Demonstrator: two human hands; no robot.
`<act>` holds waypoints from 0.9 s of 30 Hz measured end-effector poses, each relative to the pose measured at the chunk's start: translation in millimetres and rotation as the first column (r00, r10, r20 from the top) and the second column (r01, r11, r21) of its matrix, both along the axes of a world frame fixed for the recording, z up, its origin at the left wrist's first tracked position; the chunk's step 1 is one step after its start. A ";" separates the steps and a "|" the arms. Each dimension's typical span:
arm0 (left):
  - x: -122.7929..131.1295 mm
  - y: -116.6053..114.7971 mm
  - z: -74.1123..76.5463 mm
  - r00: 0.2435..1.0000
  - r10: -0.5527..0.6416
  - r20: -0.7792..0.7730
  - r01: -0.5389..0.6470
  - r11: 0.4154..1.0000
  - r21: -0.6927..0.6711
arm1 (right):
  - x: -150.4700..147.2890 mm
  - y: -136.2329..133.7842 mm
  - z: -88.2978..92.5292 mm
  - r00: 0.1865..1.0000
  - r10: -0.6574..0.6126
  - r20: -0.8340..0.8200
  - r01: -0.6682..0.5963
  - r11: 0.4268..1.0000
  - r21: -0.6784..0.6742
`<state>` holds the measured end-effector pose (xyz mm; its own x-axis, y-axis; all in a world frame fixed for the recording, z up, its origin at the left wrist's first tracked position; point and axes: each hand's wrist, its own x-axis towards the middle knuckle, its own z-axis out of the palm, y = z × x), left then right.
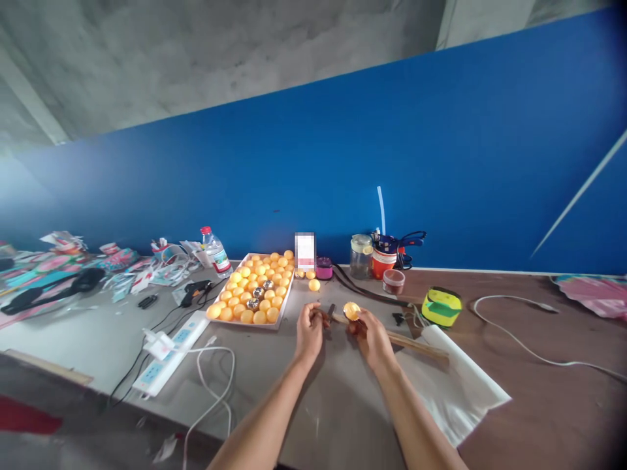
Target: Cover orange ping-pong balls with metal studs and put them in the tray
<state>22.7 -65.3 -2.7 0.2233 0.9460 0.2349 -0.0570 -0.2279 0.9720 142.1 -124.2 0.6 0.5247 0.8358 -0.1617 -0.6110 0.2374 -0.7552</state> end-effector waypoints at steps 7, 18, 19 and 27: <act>-0.6 2.9 9.6 0.999 0.047 -0.018 -0.047 0.999 0.006 | -3.1 1.1 -4.8 0.992 0.040 0.122 -0.033 0.998 -0.061; 3.1 26.8 24.9 0.999 0.020 0.029 -0.021 0.999 0.029 | -4.7 3.4 -13.6 0.984 0.059 0.168 -0.051 0.997 -0.051; 0.6 32.2 28.8 1.000 0.027 0.009 -0.028 0.999 0.045 | -4.7 3.4 -13.7 0.985 0.056 0.165 -0.049 0.998 -0.046; -35.9 67.5 26.1 0.976 0.109 -0.187 -0.083 0.986 0.144 | -6.1 1.6 -14.1 0.962 0.017 0.271 -0.005 0.999 -0.044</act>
<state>-13.2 2.3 23.5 0.1866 0.9280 0.3225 0.1574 -0.3522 0.9226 136.0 -122.6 -13.5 0.5444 0.8373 -0.0496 -0.3838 0.1961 -0.9024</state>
